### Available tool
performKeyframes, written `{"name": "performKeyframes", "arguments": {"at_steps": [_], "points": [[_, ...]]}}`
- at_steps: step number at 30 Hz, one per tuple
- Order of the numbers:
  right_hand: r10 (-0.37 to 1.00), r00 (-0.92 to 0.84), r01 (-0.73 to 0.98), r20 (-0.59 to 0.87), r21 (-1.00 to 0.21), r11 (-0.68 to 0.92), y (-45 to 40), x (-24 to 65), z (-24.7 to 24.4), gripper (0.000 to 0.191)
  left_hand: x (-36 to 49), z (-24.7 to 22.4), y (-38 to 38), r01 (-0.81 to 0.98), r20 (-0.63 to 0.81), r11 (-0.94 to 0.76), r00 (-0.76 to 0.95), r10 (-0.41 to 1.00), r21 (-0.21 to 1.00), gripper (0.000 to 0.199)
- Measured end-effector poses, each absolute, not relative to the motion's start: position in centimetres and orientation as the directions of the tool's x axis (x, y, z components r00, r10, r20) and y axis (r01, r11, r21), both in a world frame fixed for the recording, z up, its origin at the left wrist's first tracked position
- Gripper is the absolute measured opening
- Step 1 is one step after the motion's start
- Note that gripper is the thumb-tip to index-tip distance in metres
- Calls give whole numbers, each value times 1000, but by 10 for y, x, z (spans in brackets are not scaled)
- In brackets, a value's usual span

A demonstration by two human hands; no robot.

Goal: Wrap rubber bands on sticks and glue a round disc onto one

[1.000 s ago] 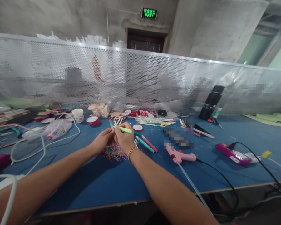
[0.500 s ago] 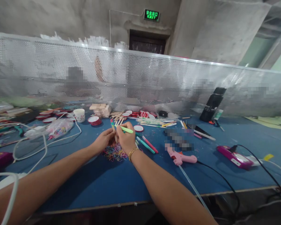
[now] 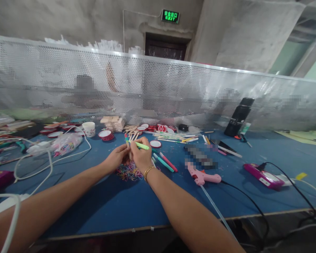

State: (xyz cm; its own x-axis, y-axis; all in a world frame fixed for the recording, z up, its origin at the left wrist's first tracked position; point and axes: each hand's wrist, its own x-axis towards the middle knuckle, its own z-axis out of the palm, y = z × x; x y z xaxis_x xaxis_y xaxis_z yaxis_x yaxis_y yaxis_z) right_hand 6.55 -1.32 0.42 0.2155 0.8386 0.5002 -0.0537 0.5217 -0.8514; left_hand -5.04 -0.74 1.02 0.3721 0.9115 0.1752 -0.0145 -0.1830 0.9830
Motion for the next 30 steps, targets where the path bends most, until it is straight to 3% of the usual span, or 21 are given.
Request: {"name": "performKeyframes", "arguments": {"at_steps": [5,30], "points": [[864,159,-116,477,-860,497,-17,63,8,23,-50,10,-8,-16,191,-199,375,907,980,28],[843,235,-14,484,-866,501,-16,63,5,22,-49,12,-9,-8,194,-205,370,909,979,29]]}}
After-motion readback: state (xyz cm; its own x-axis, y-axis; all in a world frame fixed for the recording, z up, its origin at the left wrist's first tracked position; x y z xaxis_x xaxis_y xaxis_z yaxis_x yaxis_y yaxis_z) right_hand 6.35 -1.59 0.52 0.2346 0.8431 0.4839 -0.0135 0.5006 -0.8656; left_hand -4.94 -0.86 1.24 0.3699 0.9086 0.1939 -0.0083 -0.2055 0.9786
